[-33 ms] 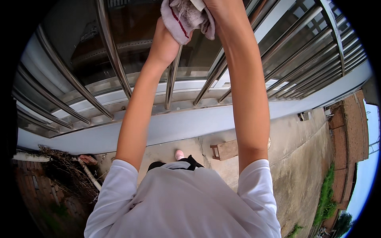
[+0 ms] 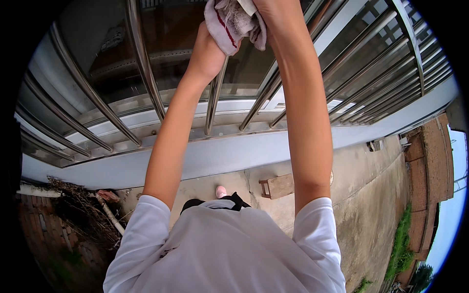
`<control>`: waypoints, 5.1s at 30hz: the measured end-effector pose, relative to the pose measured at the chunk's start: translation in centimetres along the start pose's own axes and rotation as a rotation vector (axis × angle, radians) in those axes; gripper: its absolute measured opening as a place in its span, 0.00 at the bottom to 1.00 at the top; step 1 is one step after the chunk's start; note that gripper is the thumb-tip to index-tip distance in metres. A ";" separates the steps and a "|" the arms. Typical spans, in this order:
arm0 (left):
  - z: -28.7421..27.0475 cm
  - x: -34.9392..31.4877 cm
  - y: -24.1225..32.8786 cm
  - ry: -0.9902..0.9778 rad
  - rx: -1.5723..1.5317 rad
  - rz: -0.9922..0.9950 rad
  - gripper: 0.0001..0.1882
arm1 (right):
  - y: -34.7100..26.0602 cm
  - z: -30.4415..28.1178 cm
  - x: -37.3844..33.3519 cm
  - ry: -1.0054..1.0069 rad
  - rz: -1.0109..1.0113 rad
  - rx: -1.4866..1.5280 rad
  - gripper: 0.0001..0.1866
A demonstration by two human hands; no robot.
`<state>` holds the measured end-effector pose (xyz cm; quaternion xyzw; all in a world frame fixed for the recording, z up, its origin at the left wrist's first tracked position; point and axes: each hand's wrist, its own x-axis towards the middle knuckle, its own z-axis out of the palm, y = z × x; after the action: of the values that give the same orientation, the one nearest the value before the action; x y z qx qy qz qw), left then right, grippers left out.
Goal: The person wipes the metal security bars and glass of a window using a cloth while standing on an outdoor patio.
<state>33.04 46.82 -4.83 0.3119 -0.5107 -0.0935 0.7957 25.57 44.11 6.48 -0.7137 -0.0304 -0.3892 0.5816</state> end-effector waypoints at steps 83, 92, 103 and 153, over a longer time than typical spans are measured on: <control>-8.1 -1.6 7.4 0.166 0.073 -0.257 0.35 | -8.0 0.8 5.8 0.162 -0.114 0.073 0.08; -8.3 -2.0 7.7 0.166 0.082 -0.251 0.34 | -6.6 -0.4 6.9 0.016 -0.022 0.239 0.12; -8.7 -1.4 7.6 0.126 0.125 -0.218 0.32 | -2.7 -1.3 7.0 -0.123 -0.118 0.314 0.07; -7.5 -1.4 7.6 0.304 0.372 -0.147 0.29 | 25.6 3.6 -23.9 0.223 -0.054 -0.771 0.46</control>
<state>37.62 56.41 -3.52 0.4998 -0.3693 -0.0075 0.7834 23.53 48.72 -28.34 -0.8319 0.1624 -0.4622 0.2606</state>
